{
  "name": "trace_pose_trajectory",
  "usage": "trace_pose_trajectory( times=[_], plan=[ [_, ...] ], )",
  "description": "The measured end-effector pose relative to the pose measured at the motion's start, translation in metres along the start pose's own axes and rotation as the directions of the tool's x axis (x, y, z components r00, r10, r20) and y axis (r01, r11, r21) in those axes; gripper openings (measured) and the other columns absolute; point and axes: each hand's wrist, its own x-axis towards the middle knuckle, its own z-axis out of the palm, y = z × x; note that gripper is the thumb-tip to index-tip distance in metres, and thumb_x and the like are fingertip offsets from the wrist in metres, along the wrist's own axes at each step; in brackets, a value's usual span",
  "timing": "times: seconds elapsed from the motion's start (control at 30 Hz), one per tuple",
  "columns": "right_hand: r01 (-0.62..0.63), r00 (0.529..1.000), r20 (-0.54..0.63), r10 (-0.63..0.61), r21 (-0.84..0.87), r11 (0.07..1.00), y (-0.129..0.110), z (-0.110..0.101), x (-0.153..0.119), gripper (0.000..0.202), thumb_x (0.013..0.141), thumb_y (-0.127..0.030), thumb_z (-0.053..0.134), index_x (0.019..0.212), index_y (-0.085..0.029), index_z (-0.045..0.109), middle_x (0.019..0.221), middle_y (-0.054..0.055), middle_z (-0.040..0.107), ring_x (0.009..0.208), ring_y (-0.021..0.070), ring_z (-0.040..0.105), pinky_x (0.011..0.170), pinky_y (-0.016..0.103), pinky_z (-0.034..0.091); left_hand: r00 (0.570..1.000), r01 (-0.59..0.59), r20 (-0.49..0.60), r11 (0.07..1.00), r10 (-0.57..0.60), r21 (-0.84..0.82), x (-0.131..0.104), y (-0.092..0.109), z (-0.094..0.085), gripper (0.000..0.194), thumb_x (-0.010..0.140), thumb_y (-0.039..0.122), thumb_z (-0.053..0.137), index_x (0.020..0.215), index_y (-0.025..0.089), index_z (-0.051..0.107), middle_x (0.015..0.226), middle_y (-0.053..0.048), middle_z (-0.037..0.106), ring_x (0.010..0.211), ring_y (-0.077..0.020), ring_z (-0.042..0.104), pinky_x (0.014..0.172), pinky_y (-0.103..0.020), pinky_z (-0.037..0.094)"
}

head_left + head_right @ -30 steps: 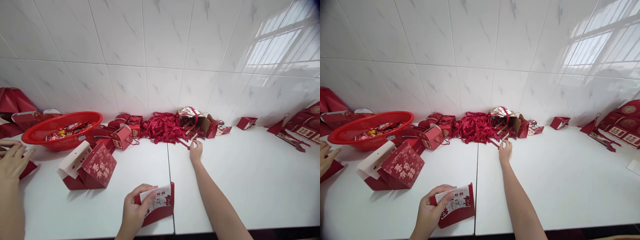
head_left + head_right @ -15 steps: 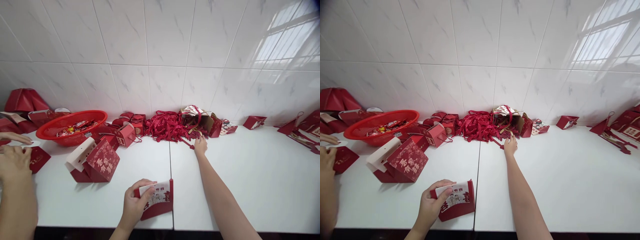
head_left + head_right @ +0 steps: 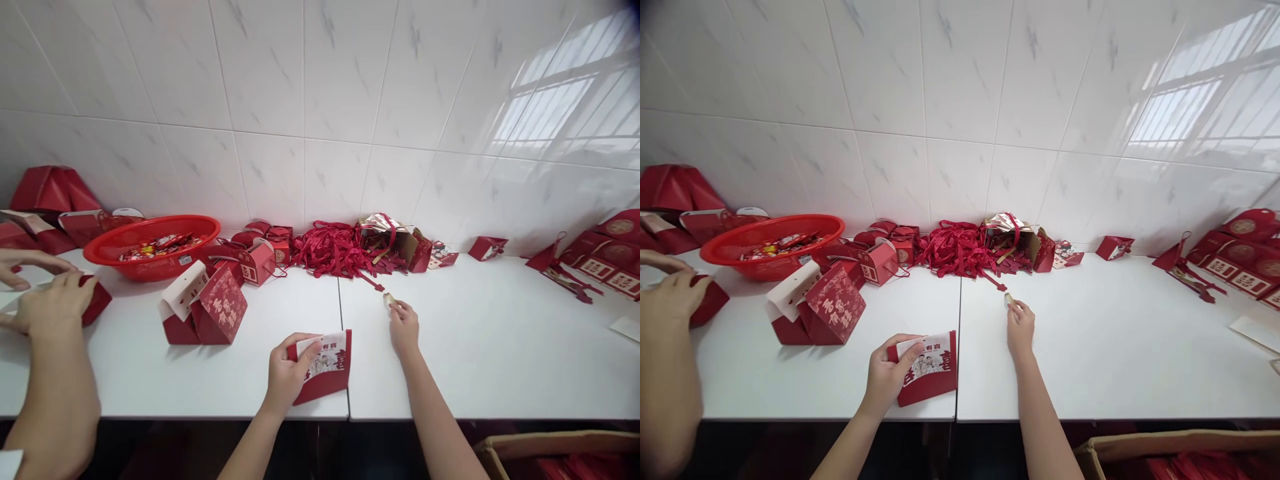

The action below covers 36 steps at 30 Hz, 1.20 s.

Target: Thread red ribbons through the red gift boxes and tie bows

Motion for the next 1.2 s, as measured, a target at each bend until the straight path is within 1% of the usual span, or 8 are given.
trace_pose_trajectory(
  times=[0.13,0.23,0.5,0.73,0.87,1.0,1.13,1.2],
  plan=[
    [-0.004,0.987,0.162,0.013,-0.055,0.998,-0.011,-0.034,-0.041,0.042,0.078,-0.052,0.048,0.062,-0.018,0.066,0.084,0.01,0.069,0.082,0.023,0.061,0.072,0.03,0.045,0.999,-0.005,0.034,1.0,0.006,-0.017,-0.005,0.001,-0.003,0.027,0.07,0.04,0.07,0.078,0.014,0.068,0.072,-0.006,0.072,0.068,-0.0205,0.068,0.06,-0.026,0.056],
    [-0.075,0.982,0.162,0.101,-0.161,0.984,-0.019,-0.047,-0.054,0.053,0.079,-0.063,0.042,0.053,-0.02,0.057,0.062,0.007,0.064,0.06,0.0206,0.057,0.058,0.031,0.04,1.0,-0.01,-0.009,0.999,0.01,-0.046,-0.011,0.003,-0.003,0.025,0.069,0.039,0.071,0.076,0.015,0.069,0.07,-0.005,0.072,0.066,-0.0192,0.068,0.058,-0.025,0.055],
    [-0.138,0.962,0.177,0.21,-0.352,0.926,-0.039,-0.019,-0.01,0.053,0.068,-0.065,0.055,0.092,-0.018,0.059,0.082,0.013,0.067,0.072,0.0266,0.061,0.061,0.034,0.042,1.0,-0.006,-0.016,0.996,0.005,-0.088,-0.015,0.006,-0.002,0.025,0.068,0.038,0.072,0.075,0.014,0.069,0.068,-0.005,0.071,0.063,-0.0185,0.067,0.057,-0.024,0.054],
    [-0.15,0.934,0.252,0.254,-0.366,0.918,-0.026,-0.008,0.004,0.025,0.064,-0.036,0.063,0.08,-0.016,0.062,0.083,0.016,0.066,0.078,0.0295,0.062,0.063,0.037,0.043,0.998,-0.026,-0.05,0.996,0.022,-0.081,-0.015,0.002,-0.002,0.025,0.069,0.039,0.071,0.072,0.014,0.068,0.065,-0.005,0.07,0.06,-0.0179,0.065,0.056,-0.024,0.053],
    [-0.15,0.919,0.318,0.235,-0.269,0.951,-0.027,-0.014,0.003,0.013,0.062,-0.027,0.062,0.072,-0.019,0.064,0.071,0.01,0.064,0.071,0.0264,0.06,0.062,0.036,0.043,1.0,-0.005,0.004,0.998,0.005,-0.062,-0.014,-0.002,-0.005,0.025,0.072,0.039,0.069,0.075,0.014,0.068,0.07,-0.006,0.071,0.064,-0.0184,0.066,0.058,-0.025,0.054],
    [-0.166,0.871,0.46,0.172,-0.054,0.985,-0.053,-0.02,-0.004,0.02,0.064,-0.033,0.065,0.077,-0.019,0.068,0.07,0.006,0.064,0.059,0.0202,0.057,0.057,0.034,0.044,1.0,-0.023,-0.003,0.999,0.023,-0.038,-0.013,-0.001,-0.007,0.024,0.073,0.039,0.068,0.074,0.015,0.068,0.068,-0.005,0.07,0.063,-0.0178,0.065,0.057,-0.024,0.053],
    [-0.215,0.758,0.652,-0.018,0.276,0.937,-0.099,-0.032,-0.024,0.032,0.067,-0.043,0.07,0.088,-0.019,0.07,0.079,0.005,0.066,0.068,0.0184,0.062,0.062,0.032,0.05,0.994,-0.111,0.028,0.994,0.11,0.01,-0.02,0.017,-0.012,0.018,0.074,0.034,0.068,0.073,0.016,0.07,0.072,-0.006,0.072,0.068,-0.0192,0.067,0.061,-0.025,0.054],
    [-0.287,0.68,0.701,-0.215,0.524,0.802,-0.122,-0.042,-0.037,0.02,0.069,-0.036,0.073,0.083,-0.021,0.071,0.078,0.003,0.066,0.07,0.016,0.062,0.062,0.029,0.05,0.976,-0.203,0.095,0.978,0.198,0.049,-0.027,0.032,-0.017,0.011,0.074,0.029,0.068,0.074,0.019,0.072,0.077,-0.007,0.073,0.074,-0.0211,0.069,0.068,-0.029,0.055]
  ],
)
